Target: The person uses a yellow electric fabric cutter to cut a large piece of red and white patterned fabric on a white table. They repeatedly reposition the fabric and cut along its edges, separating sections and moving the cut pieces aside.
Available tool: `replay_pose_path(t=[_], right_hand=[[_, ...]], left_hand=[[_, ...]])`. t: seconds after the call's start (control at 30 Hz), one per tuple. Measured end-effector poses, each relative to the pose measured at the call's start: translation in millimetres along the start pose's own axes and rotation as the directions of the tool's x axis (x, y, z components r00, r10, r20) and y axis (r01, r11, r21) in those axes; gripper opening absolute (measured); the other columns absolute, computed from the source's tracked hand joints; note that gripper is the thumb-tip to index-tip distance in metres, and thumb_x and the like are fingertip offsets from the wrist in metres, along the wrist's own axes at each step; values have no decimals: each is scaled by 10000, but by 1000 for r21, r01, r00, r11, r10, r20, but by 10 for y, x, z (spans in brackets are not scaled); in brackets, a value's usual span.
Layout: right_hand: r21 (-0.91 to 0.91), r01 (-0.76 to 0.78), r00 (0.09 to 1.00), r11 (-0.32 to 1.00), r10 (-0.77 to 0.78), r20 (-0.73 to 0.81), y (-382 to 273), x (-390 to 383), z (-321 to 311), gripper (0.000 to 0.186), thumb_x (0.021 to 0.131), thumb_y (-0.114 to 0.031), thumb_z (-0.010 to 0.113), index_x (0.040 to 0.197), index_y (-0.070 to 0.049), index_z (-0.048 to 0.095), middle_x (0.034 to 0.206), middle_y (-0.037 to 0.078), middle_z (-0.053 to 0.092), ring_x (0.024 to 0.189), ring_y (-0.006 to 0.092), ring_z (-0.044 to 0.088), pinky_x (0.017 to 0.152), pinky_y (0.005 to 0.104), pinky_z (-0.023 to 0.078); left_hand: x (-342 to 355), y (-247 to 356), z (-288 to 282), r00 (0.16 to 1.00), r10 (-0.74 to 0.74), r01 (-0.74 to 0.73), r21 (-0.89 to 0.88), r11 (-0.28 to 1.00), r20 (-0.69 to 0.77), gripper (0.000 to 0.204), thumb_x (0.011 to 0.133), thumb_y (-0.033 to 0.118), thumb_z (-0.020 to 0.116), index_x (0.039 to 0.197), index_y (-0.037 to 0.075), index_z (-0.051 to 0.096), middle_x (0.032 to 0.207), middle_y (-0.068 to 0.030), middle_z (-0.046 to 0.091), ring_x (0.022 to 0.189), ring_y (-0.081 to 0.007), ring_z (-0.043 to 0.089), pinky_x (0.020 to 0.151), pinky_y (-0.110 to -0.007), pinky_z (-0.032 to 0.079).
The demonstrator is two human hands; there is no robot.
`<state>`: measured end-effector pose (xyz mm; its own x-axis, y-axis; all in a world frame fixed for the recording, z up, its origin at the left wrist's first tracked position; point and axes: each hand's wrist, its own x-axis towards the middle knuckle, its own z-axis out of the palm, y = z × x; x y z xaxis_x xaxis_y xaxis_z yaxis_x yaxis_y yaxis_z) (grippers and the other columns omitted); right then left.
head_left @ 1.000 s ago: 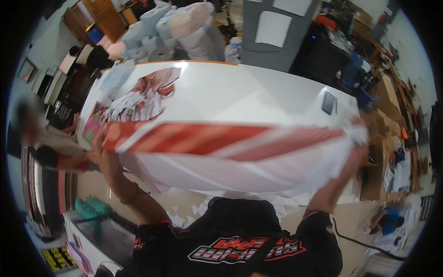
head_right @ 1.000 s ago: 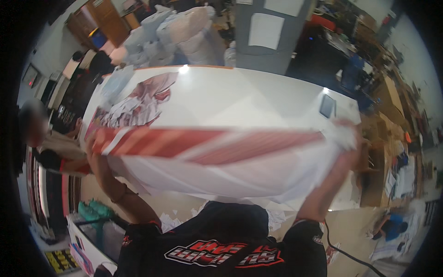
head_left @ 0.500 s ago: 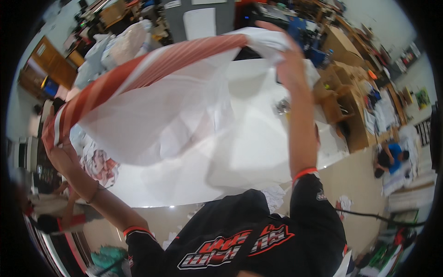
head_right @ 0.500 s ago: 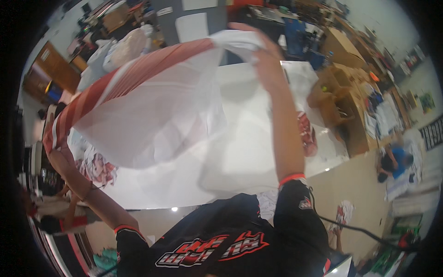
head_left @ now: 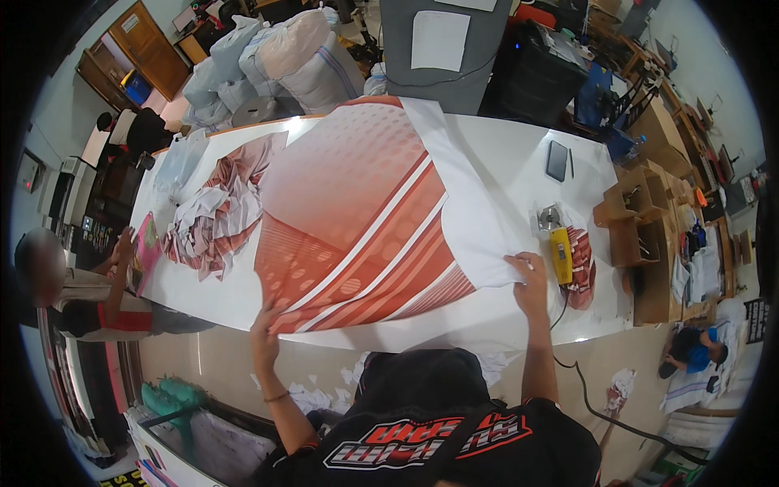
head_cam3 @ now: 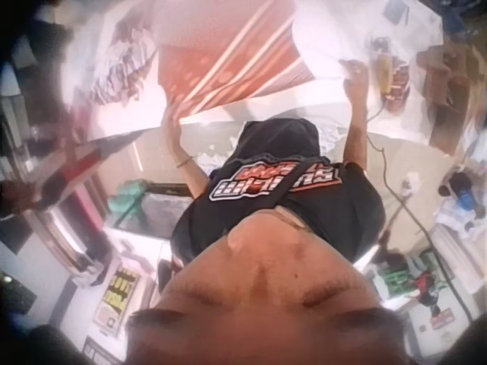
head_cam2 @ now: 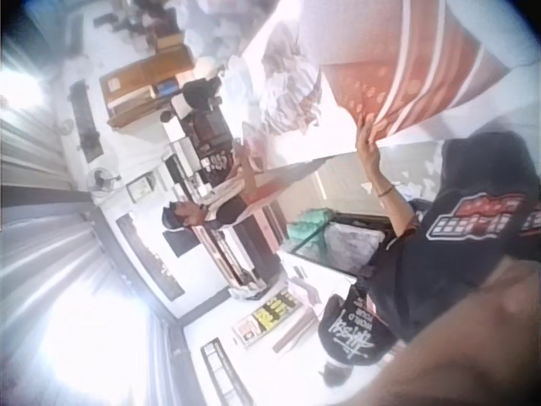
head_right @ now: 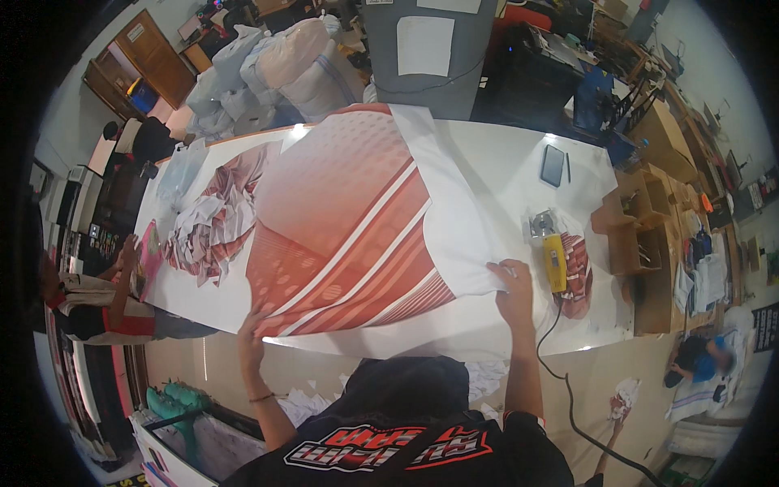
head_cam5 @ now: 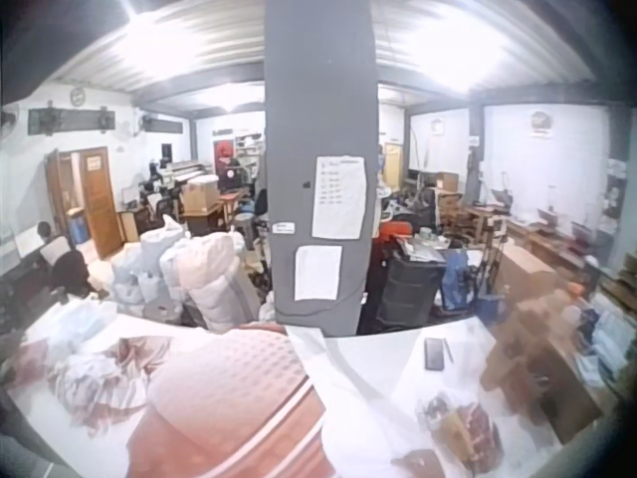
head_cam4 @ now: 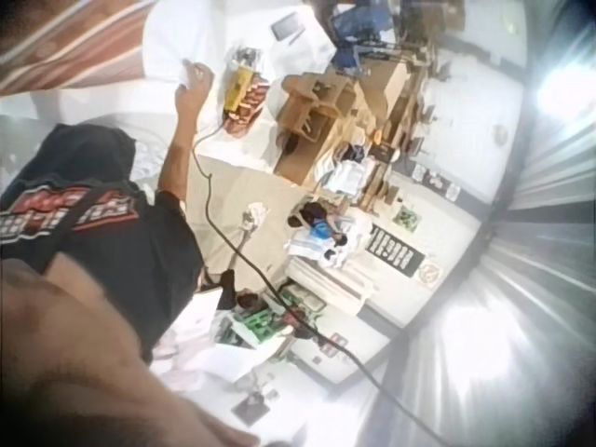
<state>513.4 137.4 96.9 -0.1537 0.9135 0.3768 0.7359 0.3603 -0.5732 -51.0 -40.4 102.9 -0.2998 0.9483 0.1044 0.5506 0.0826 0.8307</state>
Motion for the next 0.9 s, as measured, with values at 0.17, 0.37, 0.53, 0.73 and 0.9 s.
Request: replay_pose_path(t=[0.17, 0.37, 0.53, 0.73, 0.9], right_hand=[[-138, -75, 992, 988, 89, 94, 448, -392, 516, 550, 793, 121, 648, 1259, -152, 757, 1288, 143, 624, 1213, 373, 582, 1056, 437, 480], [-146, -106, 991, 984, 115, 61, 1068, -773, 323, 418, 880, -53, 720, 1290, -136, 724, 1314, 176, 618, 1252, 402, 556, 1076, 503, 451], [-322, -474, 855, 820, 341, -391, 1833, -486, 12, 484, 892, -241, 793, 1315, -47, 662, 1223, 218, 664, 1204, 426, 585, 1054, 506, 456], [-196, -577, 814, 793, 542, -209, 2636, -245, -236, 679, 778, -394, 863, 1284, -1, 639, 1211, 223, 698, 1109, 413, 670, 958, 484, 538], [-187, -637, 746, 748, 659, 95, 2676, 47, -302, 730, 712, -391, 875, 1276, 7, 640, 1155, 212, 738, 1056, 357, 726, 908, 449, 572]], left_hand=[[112, -683, 510, 996, -13, -11, 269, 963, 87, 398, 884, -25, 689, 1236, 138, 782, 1467, -213, 619, 1433, -420, 516, 1180, -451, 430], [78, -555, 844, 964, -206, 24, 713, 700, 170, 422, 802, 2, 699, 1209, 100, 755, 1335, -205, 680, 1297, -411, 592, 1087, -477, 482], [271, -376, 1536, 985, -21, -37, 327, 944, 174, 217, 882, 102, 730, 1089, 41, 744, 1087, -167, 739, 1055, -378, 685, 912, -467, 551], [182, 202, 2614, 867, 272, -404, 269, 875, 417, 326, 903, 198, 754, 1197, 60, 731, 1242, -155, 695, 1199, -373, 624, 1037, -503, 478], [123, 144, 2976, 893, 257, -362, 251, 898, 369, 413, 915, 244, 760, 1295, 98, 690, 1423, -120, 590, 1303, -342, 548, 1104, -497, 427]])
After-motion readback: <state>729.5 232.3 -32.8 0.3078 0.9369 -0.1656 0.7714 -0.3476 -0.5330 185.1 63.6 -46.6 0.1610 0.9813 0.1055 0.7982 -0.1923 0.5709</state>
